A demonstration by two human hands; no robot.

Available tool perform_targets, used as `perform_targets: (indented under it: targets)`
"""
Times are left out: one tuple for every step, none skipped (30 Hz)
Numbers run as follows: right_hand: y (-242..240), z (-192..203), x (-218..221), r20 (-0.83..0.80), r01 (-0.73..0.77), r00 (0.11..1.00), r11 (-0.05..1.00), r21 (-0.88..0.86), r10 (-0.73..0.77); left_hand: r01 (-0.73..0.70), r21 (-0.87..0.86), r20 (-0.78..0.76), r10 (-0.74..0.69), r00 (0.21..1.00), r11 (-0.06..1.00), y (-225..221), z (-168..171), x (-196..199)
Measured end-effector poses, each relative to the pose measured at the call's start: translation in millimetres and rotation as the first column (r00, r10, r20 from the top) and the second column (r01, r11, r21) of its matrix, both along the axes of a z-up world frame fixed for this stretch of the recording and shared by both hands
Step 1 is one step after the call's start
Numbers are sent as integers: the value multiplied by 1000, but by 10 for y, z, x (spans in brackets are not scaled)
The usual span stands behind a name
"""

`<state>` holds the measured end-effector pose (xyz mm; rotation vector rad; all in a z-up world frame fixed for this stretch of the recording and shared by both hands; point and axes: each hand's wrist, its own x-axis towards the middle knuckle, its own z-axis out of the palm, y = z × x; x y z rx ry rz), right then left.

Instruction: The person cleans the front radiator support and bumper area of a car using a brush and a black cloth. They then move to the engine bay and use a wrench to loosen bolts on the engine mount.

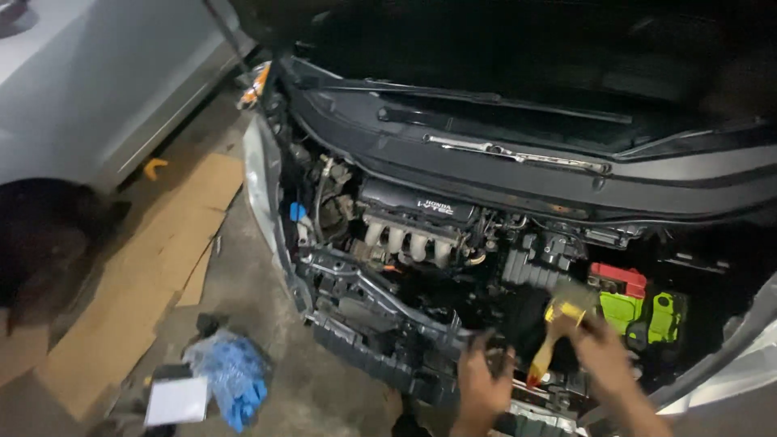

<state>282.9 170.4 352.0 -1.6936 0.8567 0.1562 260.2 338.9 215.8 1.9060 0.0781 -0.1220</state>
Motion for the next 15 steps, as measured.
perform_targets:
  targets:
    - [-182,-152,178,-4,17,1000,1000,-4,-17,17,-4,-4,-17,1000,1000,121,80,184]
    - [-362,-299,348,139,49,990,992,-117,-32,27,34,87,-30,996,999,245,162,370]
    - [-521,-452,542,284,98,958,970,-220,-32,33,76,183,-47,982,997,396,249,598]
    - [-573,-364,697,284,115,958,969,-219,-49,50,78,183,-63,981,996,519,310,818]
    - [-632,-266,888,472,176,878,970,-166,-78,92,152,83,-105,991,984,632,376,1090]
    - [-693,-165,1076,639,226,761,968,-106,-108,140,223,-20,-139,990,965,741,446,1366]
    - [-716,-79,1249,641,237,759,966,-104,-117,149,225,-18,-149,989,963,822,631,1666]
    - [-750,2,1425,637,342,741,936,-86,-212,244,382,12,-269,963,891,890,812,1970]
    - [-802,71,1614,635,446,709,893,-65,-308,317,533,25,-390,921,784,936,987,2303]
    - [-895,15,1856,639,459,700,886,-59,-320,324,538,31,-403,915,778,914,1051,2642]
    - [-994,-45,2081,662,533,614,844,53,-430,348,656,11,-469,883,670,884,1097,2965]
    - [-1097,-115,2301,670,594,517,787,167,-532,356,759,-18,-528,849,545,846,1132,3283]
    - [-1200,-242,2449,668,603,515,781,162,-537,365,757,-22,-537,843,542,777,1179,3500]
    - [-1314,-377,2593,571,693,571,719,50,-590,410,778,-93,-558,824,476,696,1218,3716]
    - [-1430,-529,2713,461,754,607,652,-78,-647,457,791,-168,-573,802,407,612,1238,3910]
